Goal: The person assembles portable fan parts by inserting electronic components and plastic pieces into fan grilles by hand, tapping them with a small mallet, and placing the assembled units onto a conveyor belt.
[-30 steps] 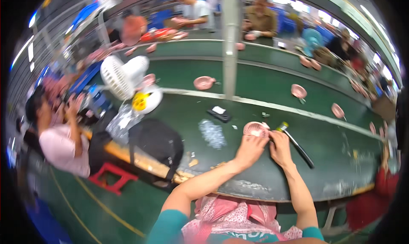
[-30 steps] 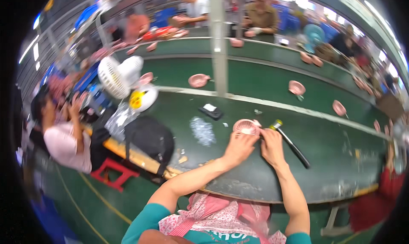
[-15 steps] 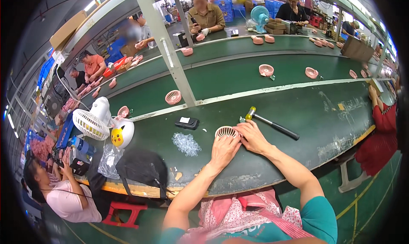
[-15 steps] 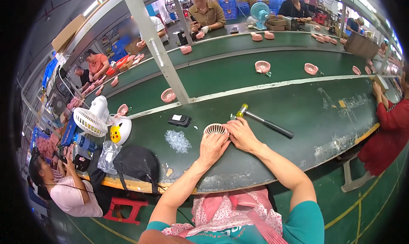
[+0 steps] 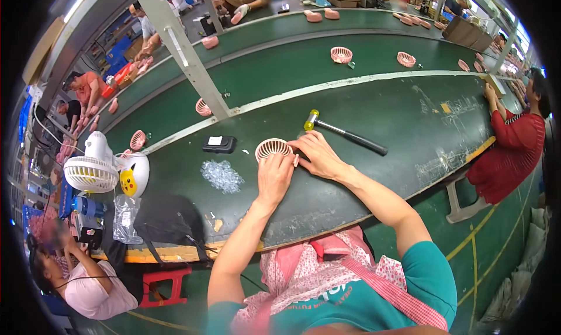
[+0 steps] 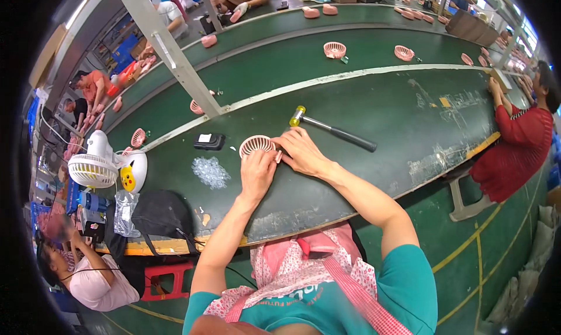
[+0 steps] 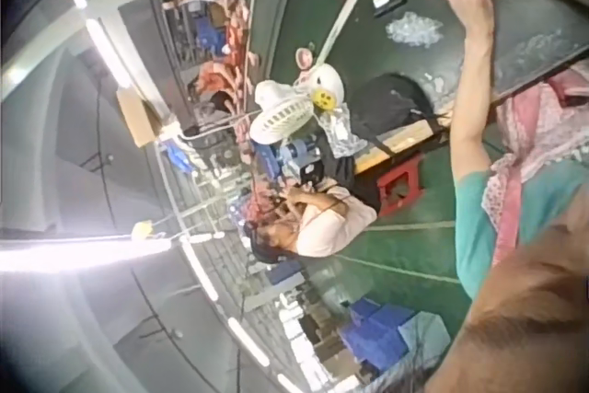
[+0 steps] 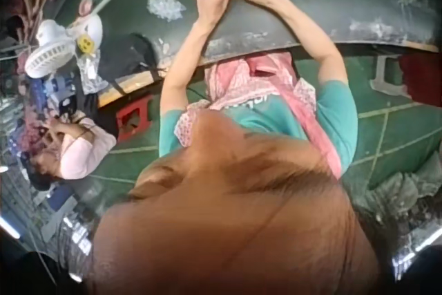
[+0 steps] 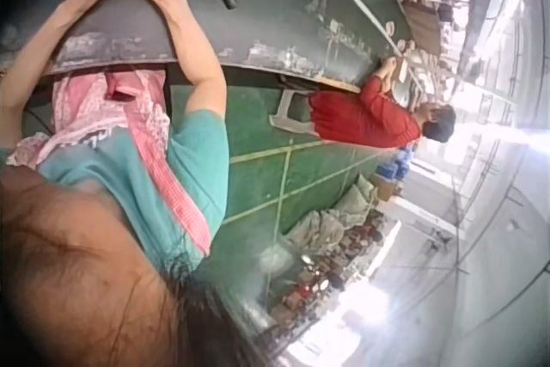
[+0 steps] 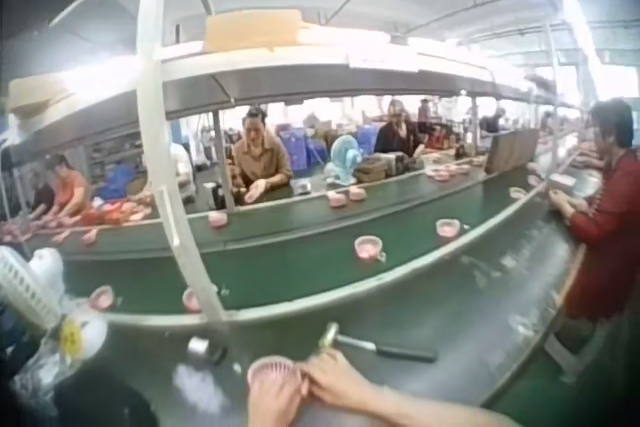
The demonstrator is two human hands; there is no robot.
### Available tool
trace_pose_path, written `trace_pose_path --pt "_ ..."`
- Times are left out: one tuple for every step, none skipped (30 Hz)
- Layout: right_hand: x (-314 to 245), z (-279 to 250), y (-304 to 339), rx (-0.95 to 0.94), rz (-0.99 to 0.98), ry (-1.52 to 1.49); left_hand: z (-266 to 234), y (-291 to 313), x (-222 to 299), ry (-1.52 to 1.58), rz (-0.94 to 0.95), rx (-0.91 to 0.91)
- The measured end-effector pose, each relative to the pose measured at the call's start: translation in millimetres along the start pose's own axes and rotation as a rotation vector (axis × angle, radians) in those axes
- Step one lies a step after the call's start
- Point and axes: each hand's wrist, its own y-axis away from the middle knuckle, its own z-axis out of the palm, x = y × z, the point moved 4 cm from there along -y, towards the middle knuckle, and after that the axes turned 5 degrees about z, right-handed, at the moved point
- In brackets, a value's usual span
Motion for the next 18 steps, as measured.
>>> trace_pose_path --pt "-3 -2 0 0.027 0.016 -0.006 -2 0 0 0.002 -0.018 0.024" --pt "-5 -4 1 0.017 0.024 -0.008 -4 0 1 0.001 -0.017 0.036" --pt "-5 -4 3 -0.026 0.095 -0.043 -6 1 1 -0.003 -0.014 0.048" --pt "-2 -4 4 -0.064 0.167 -0.074 -6 0 1 -0.002 -0.017 0.057" --pt "-2 -4 6 -0.066 0.175 -0.086 -7 1 1 -0.008 -0.033 0.059" --pt "-1 -4 7 -0.067 0.182 -0.1 -9 2 0 -0.016 -0.048 0.06" --pt "-3 -4 8 -0.064 0.201 -0.131 -10 2 0 -0.016 -0.054 0.069" --pt "-4 -3 8 -0.064 0.208 -0.135 -9 1 0 -0.013 -0.054 0.061" --pt "-6 -2 8 -0.077 0.205 -0.185 -9 0 -1 -0.05 -0.067 0.058" --pt "-10 -4 10 -0.087 0.203 -0.235 -10 0 1 -0.086 -0.077 0.053" --pt "-17 -8 9 -0.069 0.17 -0.261 -8 0 0 -0.079 -0.1 0.017" --pt "-19 -8 10 -0.064 0.18 -0.265 -8 0 1 -0.075 -0.096 0.007" --pt "-20 -7 10 -0.059 0.179 -0.276 -8 -1 1 -0.073 -0.1 0.0" --pt "-20 -7 9 -0.053 0.178 -0.285 -8 -2 0 -0.071 -0.102 -0.005" --pt "-20 -8 9 -0.051 0.185 -0.285 -8 -2 -1 -0.066 -0.101 -0.01" --pt "-21 -9 8 -0.036 0.203 -0.295 -10 -1 -3 -0.022 -0.096 0.015" --pt "-21 -10 7 -0.021 0.22 -0.303 -12 -1 -5 0.023 -0.09 0.041" --pt "-24 -12 5 -0.019 0.223 -0.303 -13 1 -8 0.076 -0.12 0.058"
